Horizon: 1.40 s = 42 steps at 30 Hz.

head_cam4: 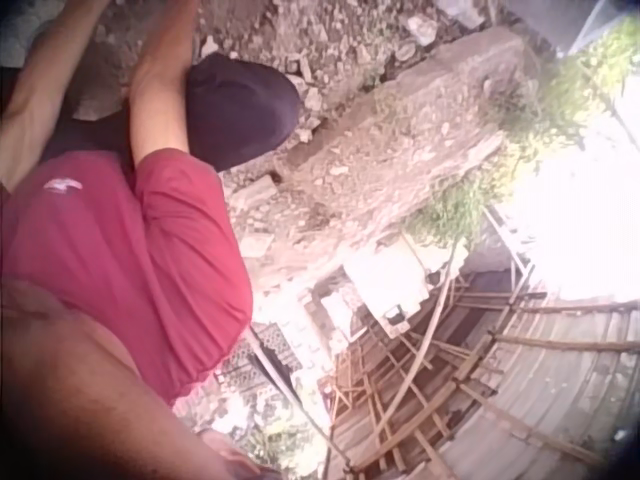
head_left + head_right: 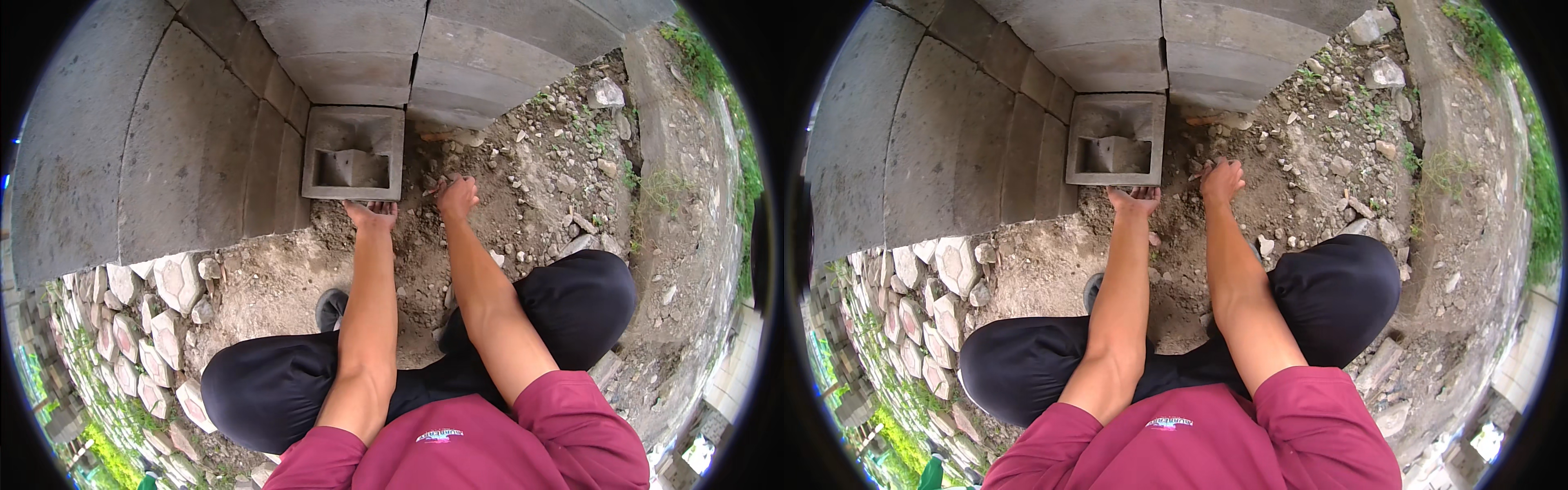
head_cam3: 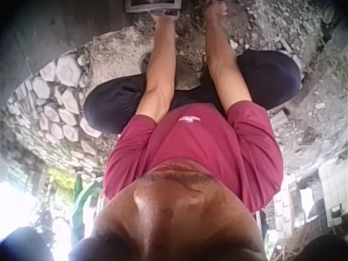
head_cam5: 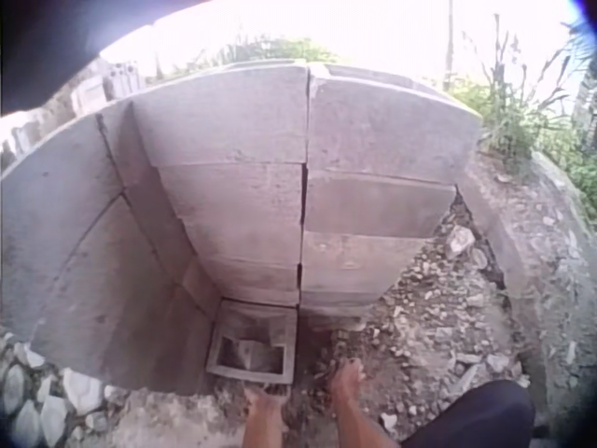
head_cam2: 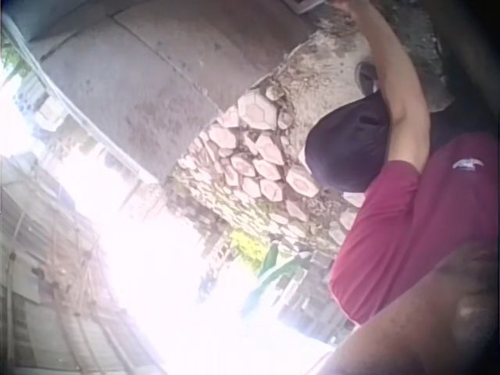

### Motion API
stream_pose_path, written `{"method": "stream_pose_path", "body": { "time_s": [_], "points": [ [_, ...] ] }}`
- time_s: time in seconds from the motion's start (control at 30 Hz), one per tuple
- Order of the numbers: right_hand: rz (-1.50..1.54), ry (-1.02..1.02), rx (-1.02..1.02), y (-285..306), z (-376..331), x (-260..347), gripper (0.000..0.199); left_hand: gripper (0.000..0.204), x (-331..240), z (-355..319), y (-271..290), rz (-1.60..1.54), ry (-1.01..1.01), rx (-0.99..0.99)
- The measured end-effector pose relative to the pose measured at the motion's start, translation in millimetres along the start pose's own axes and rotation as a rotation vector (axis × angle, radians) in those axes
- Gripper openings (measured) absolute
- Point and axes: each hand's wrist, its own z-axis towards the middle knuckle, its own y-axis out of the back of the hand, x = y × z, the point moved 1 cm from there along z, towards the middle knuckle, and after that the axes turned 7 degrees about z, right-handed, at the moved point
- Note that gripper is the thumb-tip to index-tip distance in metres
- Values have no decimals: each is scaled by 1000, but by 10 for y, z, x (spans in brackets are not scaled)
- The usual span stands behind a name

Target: The person picks up concrete blocks from a stack and moves them to another pile or places them into a structured corner, occasionally clearing dirt or debris from the ground by hand.

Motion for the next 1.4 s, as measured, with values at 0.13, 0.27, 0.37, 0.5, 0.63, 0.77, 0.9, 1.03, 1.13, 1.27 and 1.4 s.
{"method": "stream_pose_path", "body": {
  "time_s": [0.13, 0.27, 0.37, 0.5, 0.63, 0.77, 0.9, 1.03, 1.13, 1.27, 1.4],
  "points": [
    [216, 152, -192, -41, -75, -20, 26, 93, 0, 38, 10, 13, 1, 8],
    [428, 356, -172, -174, -323, 36, 25, 85, 17, 53, 4, 27, -18, 9],
    [624, 143, 31, -336, -461, 1, 20, 80, 31, 64, -15, 20, -12, -11],
    [743, 114, 275, -428, -483, 66, 16, 77, -1, 118, 23, 45, -16, 43],
    [431, 468, 176, -434, -564, 107, 12, 78, 29, 90, 13, 50, -32, 9],
    [505, 398, 236, -466, -663, 88, 16, 77, 1, 73, 0, 177, -54, -32],
    [444, 395, 181, -457, -701, 156, 11, 73, -15, 59, 12, 252, -104, -50],
    [420, 437, 202, -458, -650, 128, 8, 70, 31, 55, -13, 212, -95, -102],
    [471, 426, 210, -398, -677, 190, 7, 68, -21, 80, 20, 217, -67, -104],
    [525, 286, 308, -333, -702, 241, 8, 66, -21, 99, 26, 202, -64, -155],
    [483, 255, 319, -322, -687, 250, 13, 68, -42, 120, 17, 197, -58, -129]
  ]
}}
